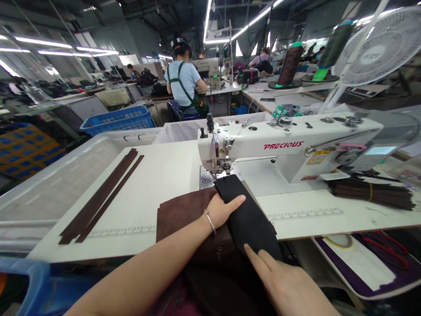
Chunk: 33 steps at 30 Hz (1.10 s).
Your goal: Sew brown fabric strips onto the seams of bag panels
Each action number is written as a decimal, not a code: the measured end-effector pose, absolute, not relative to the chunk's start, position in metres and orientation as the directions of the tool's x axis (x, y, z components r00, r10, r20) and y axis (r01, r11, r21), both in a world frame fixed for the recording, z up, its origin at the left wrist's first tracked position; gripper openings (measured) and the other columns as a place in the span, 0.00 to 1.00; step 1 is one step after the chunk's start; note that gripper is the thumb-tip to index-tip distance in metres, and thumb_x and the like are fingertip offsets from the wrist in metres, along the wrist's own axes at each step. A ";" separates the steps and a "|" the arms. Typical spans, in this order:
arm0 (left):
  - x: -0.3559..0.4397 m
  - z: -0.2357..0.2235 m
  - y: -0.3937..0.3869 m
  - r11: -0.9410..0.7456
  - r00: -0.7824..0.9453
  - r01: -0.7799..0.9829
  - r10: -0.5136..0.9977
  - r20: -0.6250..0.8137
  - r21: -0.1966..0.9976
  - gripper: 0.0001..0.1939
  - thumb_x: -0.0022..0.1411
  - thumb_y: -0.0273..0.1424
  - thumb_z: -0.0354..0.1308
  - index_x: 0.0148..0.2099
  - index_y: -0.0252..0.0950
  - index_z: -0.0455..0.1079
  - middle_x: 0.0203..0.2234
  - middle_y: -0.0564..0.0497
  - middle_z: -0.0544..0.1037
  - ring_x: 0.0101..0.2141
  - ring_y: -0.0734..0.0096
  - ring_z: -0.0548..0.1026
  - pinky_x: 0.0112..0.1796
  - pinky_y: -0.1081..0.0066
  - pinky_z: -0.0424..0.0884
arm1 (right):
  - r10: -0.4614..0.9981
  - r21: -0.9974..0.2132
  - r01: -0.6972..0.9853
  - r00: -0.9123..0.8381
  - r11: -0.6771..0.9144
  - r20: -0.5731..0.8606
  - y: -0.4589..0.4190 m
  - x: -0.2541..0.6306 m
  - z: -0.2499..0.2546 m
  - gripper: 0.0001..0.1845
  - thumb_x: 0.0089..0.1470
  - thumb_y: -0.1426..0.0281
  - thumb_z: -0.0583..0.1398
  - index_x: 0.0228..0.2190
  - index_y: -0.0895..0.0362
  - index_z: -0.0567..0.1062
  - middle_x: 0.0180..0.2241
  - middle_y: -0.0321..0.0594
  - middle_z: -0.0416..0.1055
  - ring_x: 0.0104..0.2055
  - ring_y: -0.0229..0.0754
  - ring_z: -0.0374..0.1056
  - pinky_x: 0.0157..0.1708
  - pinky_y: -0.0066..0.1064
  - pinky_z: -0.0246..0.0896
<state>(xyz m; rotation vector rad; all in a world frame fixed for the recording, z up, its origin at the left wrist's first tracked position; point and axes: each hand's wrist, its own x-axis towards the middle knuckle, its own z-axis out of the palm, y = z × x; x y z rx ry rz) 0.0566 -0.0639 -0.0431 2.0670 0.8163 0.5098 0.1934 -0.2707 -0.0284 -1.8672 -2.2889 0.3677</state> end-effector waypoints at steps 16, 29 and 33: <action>-0.051 -0.030 -0.086 -0.700 0.704 0.669 0.705 0.088 0.250 0.29 0.68 0.42 0.49 0.68 0.46 0.50 0.66 0.46 0.54 0.65 0.52 0.52 0.63 0.46 0.49 | 0.967 -0.198 0.954 -0.192 0.224 0.166 -0.139 0.198 -0.053 0.31 0.62 0.55 0.50 0.62 0.57 0.60 0.64 0.50 0.56 0.64 0.58 0.51 0.60 0.54 0.51; -0.037 -0.041 -0.034 -0.786 0.789 0.600 0.613 0.053 0.148 0.33 0.67 0.47 0.50 0.68 0.36 0.51 0.67 0.39 0.49 0.66 0.53 0.49 0.64 0.53 0.49 | 0.968 -0.077 0.973 -0.206 0.219 0.145 -0.109 0.247 -0.068 0.37 0.62 0.51 0.46 0.65 0.56 0.51 0.68 0.46 0.41 0.69 0.50 0.36 0.65 0.51 0.35; -0.028 -0.043 -0.042 -0.817 0.824 0.551 0.565 0.046 0.171 0.31 0.68 0.44 0.48 0.68 0.36 0.50 0.67 0.41 0.51 0.67 0.55 0.49 0.64 0.55 0.49 | 0.970 -0.049 0.982 -0.173 0.184 0.173 -0.122 0.270 -0.068 0.32 0.64 0.57 0.45 0.65 0.57 0.53 0.68 0.47 0.42 0.69 0.49 0.38 0.65 0.50 0.38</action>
